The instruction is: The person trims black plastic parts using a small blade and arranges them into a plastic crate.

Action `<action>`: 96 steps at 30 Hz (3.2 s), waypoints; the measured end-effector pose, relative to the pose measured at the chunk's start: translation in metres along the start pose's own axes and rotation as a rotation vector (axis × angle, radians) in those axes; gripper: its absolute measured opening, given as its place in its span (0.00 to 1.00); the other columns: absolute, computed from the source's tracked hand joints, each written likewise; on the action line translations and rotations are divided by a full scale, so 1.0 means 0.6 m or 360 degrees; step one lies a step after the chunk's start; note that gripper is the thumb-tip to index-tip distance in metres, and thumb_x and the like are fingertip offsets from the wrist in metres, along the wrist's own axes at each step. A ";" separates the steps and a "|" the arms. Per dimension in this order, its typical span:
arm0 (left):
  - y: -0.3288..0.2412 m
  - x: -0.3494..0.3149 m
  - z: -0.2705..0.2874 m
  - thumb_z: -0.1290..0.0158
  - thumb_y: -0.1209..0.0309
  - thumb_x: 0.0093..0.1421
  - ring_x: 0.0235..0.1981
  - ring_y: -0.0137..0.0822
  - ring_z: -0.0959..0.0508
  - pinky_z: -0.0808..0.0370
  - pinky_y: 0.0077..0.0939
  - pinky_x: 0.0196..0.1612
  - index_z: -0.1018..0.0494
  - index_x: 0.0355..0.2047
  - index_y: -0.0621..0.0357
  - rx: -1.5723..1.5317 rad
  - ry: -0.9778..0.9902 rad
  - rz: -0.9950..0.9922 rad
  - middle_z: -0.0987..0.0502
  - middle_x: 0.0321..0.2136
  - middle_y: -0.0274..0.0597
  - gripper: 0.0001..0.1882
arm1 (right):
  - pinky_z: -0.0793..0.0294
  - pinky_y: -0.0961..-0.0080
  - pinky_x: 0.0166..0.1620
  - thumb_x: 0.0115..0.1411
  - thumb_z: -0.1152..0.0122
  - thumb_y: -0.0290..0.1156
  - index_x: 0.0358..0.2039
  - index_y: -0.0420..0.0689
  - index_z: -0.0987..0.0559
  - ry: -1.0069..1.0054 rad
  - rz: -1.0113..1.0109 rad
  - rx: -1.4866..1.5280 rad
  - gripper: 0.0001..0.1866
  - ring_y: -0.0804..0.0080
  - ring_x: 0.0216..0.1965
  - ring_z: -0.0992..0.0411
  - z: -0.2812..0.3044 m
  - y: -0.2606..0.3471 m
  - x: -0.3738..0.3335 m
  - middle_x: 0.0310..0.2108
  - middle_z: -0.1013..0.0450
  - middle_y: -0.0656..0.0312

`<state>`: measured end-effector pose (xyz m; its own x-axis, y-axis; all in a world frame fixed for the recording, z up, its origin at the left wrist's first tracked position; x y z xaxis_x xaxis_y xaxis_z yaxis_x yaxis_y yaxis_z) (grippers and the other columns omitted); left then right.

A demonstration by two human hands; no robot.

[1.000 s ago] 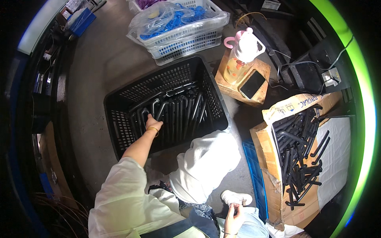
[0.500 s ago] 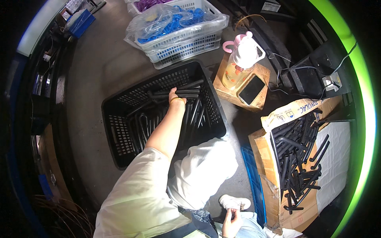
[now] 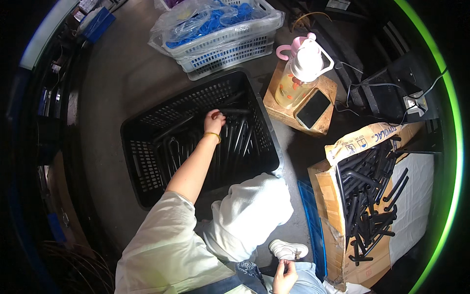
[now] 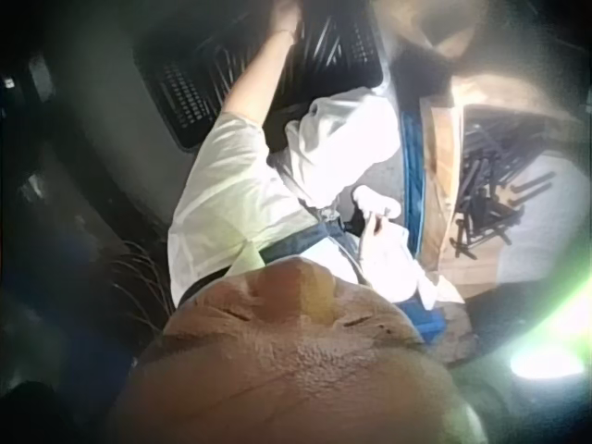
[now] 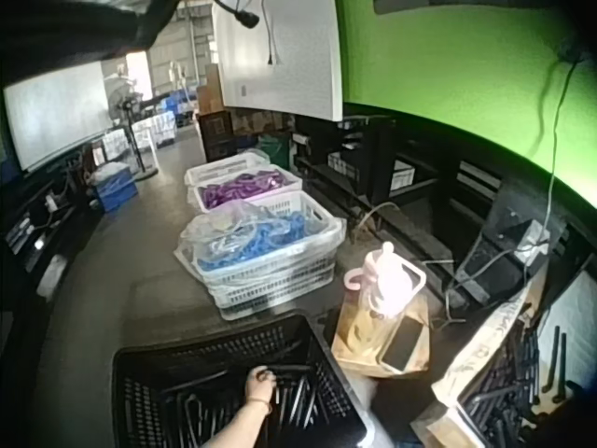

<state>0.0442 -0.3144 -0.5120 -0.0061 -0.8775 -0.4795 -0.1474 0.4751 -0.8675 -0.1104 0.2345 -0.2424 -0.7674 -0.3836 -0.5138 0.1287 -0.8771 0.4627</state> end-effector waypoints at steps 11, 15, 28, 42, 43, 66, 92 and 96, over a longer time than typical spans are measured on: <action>-0.094 0.021 0.011 0.40 0.60 0.56 0.64 0.40 0.40 0.43 0.43 0.65 0.44 0.66 0.42 0.2616 0.0227 -0.0469 0.36 0.62 0.35 0.39 | 0.35 0.78 0.28 0.63 0.40 0.29 0.29 0.35 0.24 -0.0259 0.0194 0.0030 0.10 0.81 0.24 0.36 -0.008 0.060 -0.025 0.20 0.29 0.63; -0.103 0.036 0.003 0.41 0.55 0.58 0.63 0.42 0.36 0.40 0.41 0.62 0.39 0.63 0.43 0.2886 0.0228 -0.0415 0.33 0.59 0.41 0.35 | 0.35 0.79 0.27 0.63 0.40 0.30 0.29 0.35 0.24 -0.0280 0.0146 0.0025 0.10 0.81 0.23 0.37 -0.006 0.051 -0.020 0.20 0.29 0.63; -0.098 0.063 0.015 0.35 0.56 0.51 0.62 0.44 0.36 0.37 0.45 0.63 0.33 0.59 0.40 0.2628 0.0300 -0.0179 0.34 0.60 0.36 0.34 | 0.33 0.78 0.28 0.63 0.40 0.29 0.29 0.34 0.25 -0.0227 0.0169 -0.0058 0.10 0.80 0.24 0.35 -0.008 0.076 -0.006 0.21 0.28 0.61; -0.098 -0.013 0.050 0.41 0.65 0.57 0.60 0.45 0.36 0.40 0.43 0.62 0.34 0.58 0.48 0.1978 -0.0064 -0.1179 0.35 0.58 0.43 0.28 | 0.33 0.74 0.30 0.63 0.41 0.31 0.29 0.34 0.24 -0.0065 0.0020 0.0018 0.11 0.77 0.24 0.34 -0.015 -0.007 0.017 0.21 0.28 0.56; -0.090 -0.018 0.081 0.45 0.63 0.60 0.61 0.44 0.36 0.41 0.45 0.62 0.36 0.59 0.47 0.2067 -0.0285 -0.1139 0.36 0.60 0.38 0.26 | 0.33 0.74 0.30 0.63 0.41 0.31 0.29 0.34 0.24 -0.0058 0.0027 0.0022 0.11 0.77 0.24 0.34 -0.017 -0.007 0.018 0.21 0.28 0.56; -0.150 -0.115 0.310 0.41 0.66 0.54 0.58 0.48 0.35 0.37 0.44 0.59 0.39 0.61 0.53 0.2229 -0.0984 -0.0851 0.35 0.57 0.47 0.34 | 0.37 0.79 0.26 0.63 0.40 0.31 0.27 0.35 0.25 -0.0089 0.0056 0.0119 0.12 0.81 0.22 0.39 -0.022 -0.004 0.007 0.19 0.32 0.65; -0.082 -0.158 0.365 0.33 0.62 0.47 0.50 0.53 0.24 0.25 0.41 0.53 0.36 0.49 0.63 0.2163 -0.0490 0.0269 0.26 0.49 0.55 0.33 | 0.29 0.74 0.36 0.62 0.42 0.28 0.31 0.35 0.24 -0.0085 0.0224 0.0090 0.08 0.72 0.28 0.30 -0.025 0.029 -0.003 0.26 0.26 0.55; -0.079 -0.167 0.345 0.32 0.59 0.47 0.53 0.49 0.26 0.26 0.37 0.55 0.36 0.51 0.60 0.2272 -0.0465 0.0254 0.27 0.50 0.53 0.36 | 0.30 0.74 0.35 0.62 0.42 0.28 0.32 0.35 0.24 -0.0070 0.0206 0.0164 0.08 0.72 0.27 0.31 -0.032 0.027 -0.001 0.25 0.26 0.55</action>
<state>0.2563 -0.2357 -0.4502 0.2937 -0.8488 -0.4395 0.9197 0.3762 -0.1119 -0.0956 0.2149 -0.2482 -0.7755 -0.4763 -0.4144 0.1648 -0.7863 0.5954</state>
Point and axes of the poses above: each hand's wrist, its own x-axis towards the middle knuckle, its own z-axis out of the back of the hand, y = z × x, the point moved 7 cm from there along x, towards the middle knuckle
